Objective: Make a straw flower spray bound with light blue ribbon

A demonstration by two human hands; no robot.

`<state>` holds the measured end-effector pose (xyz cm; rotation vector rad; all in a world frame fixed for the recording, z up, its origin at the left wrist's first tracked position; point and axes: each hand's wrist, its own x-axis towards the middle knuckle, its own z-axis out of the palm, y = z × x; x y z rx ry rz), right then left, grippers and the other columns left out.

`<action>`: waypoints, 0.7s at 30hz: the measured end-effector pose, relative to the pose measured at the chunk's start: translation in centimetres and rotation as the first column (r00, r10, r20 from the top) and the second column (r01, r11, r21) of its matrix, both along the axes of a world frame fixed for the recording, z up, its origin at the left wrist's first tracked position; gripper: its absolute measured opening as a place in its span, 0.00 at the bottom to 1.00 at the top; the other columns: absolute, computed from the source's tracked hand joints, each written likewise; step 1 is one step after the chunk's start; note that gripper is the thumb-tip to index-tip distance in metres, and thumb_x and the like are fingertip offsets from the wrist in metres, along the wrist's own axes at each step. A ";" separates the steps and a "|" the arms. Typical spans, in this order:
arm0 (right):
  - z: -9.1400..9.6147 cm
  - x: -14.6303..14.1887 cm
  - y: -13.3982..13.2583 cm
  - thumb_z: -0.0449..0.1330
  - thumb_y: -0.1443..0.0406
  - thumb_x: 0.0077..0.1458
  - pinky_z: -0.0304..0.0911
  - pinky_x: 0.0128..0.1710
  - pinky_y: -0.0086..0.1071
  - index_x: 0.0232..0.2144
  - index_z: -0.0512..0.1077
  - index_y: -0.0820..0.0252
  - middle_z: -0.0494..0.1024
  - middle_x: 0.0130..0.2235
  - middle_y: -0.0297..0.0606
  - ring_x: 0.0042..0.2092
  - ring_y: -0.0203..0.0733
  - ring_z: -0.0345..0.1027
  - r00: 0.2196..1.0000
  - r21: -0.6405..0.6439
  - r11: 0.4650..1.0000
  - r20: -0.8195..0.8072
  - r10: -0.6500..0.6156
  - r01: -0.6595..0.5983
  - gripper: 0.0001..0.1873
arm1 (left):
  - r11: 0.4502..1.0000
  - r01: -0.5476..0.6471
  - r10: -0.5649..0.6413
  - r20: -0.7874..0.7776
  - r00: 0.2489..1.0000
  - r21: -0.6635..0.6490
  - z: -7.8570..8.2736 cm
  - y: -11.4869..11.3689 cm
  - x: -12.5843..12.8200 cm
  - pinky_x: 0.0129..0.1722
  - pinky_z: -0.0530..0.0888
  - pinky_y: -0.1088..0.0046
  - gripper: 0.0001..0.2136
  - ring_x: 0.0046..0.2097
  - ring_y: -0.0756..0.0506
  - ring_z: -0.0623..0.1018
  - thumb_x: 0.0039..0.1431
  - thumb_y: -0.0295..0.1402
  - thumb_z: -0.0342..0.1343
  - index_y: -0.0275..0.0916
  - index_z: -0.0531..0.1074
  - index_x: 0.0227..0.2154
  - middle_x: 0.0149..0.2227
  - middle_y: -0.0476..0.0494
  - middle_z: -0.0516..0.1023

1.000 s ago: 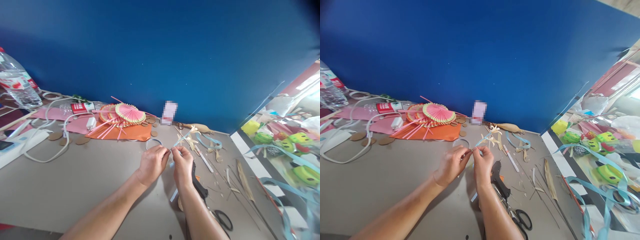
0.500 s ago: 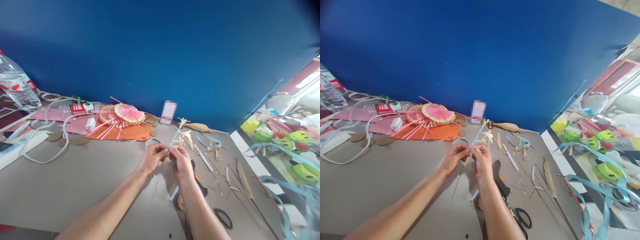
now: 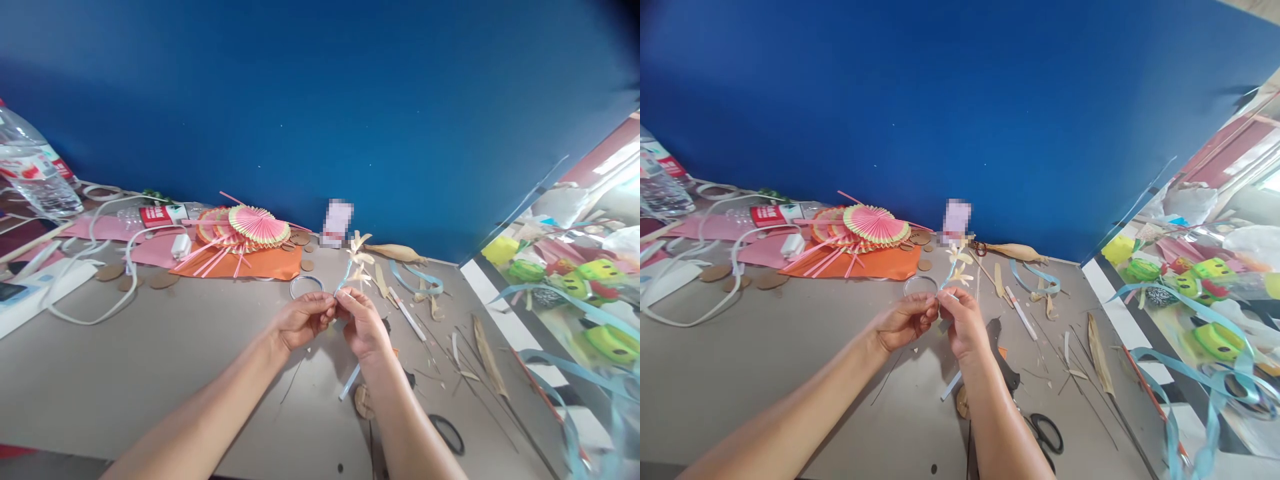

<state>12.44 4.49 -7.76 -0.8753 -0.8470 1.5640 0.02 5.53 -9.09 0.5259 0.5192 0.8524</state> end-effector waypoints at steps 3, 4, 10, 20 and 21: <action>0.2 -0.1 -0.1 0.62 0.65 0.41 0.53 0.25 0.26 0.21 0.67 0.61 0.69 0.20 0.30 0.22 0.30 0.59 1.000 -0.019 0.999 -0.013 0.028 -0.028 0.07 | 1.000 -0.002 0.002 0.000 1.000 0.003 -0.1 0.0 0.0 0.19 0.61 0.86 0.07 0.19 0.59 0.64 0.39 0.29 0.62 0.32 0.69 0.20 0.17 0.52 0.66; 0.3 -0.1 -0.1 0.62 0.65 0.40 0.54 0.26 0.26 0.21 0.67 0.61 0.69 0.20 0.30 0.22 0.30 0.59 1.000 -0.015 1.000 -0.018 0.017 -0.017 0.07 | 0.999 -0.012 0.013 -0.024 1.000 0.034 0.0 0.0 0.1 0.18 0.60 0.85 0.07 0.19 0.58 0.64 0.39 0.30 0.62 0.32 0.69 0.20 0.17 0.52 0.66; 0.5 -0.1 -0.2 0.62 0.66 0.39 0.54 0.27 0.25 0.17 0.65 0.62 0.67 0.19 0.28 0.23 0.29 0.57 0.990 0.051 0.990 0.052 -0.133 0.130 0.08 | 0.877 -0.109 0.342 -0.449 0.825 0.469 1.6 -0.5 0.3 0.22 0.63 0.80 0.07 0.20 0.56 0.64 0.40 0.34 0.60 0.34 0.72 0.21 0.19 0.50 0.70; 0.4 -0.6 -0.3 0.61 0.64 0.40 0.52 0.26 0.25 0.20 0.70 0.61 0.66 0.19 0.28 0.23 0.30 0.55 0.938 0.100 0.966 0.236 -0.255 0.237 0.05 | 0.706 -0.118 0.616 -0.523 0.589 0.698 1.2 -1.0 0.6 0.22 0.63 0.79 0.07 0.22 0.53 0.66 0.46 0.34 0.53 0.35 0.71 0.22 0.21 0.48 0.71; 0.4 -0.7 -0.3 0.61 0.64 0.39 0.52 0.26 0.26 0.20 0.70 0.61 0.66 0.19 0.28 0.23 0.30 0.55 0.939 0.098 0.966 0.232 -0.255 0.238 0.05 | 0.731 -0.136 0.590 -0.519 0.619 0.669 1.2 -1.0 0.6 0.22 0.63 0.79 0.07 0.21 0.53 0.65 0.46 0.35 0.54 0.35 0.71 0.22 0.20 0.49 0.71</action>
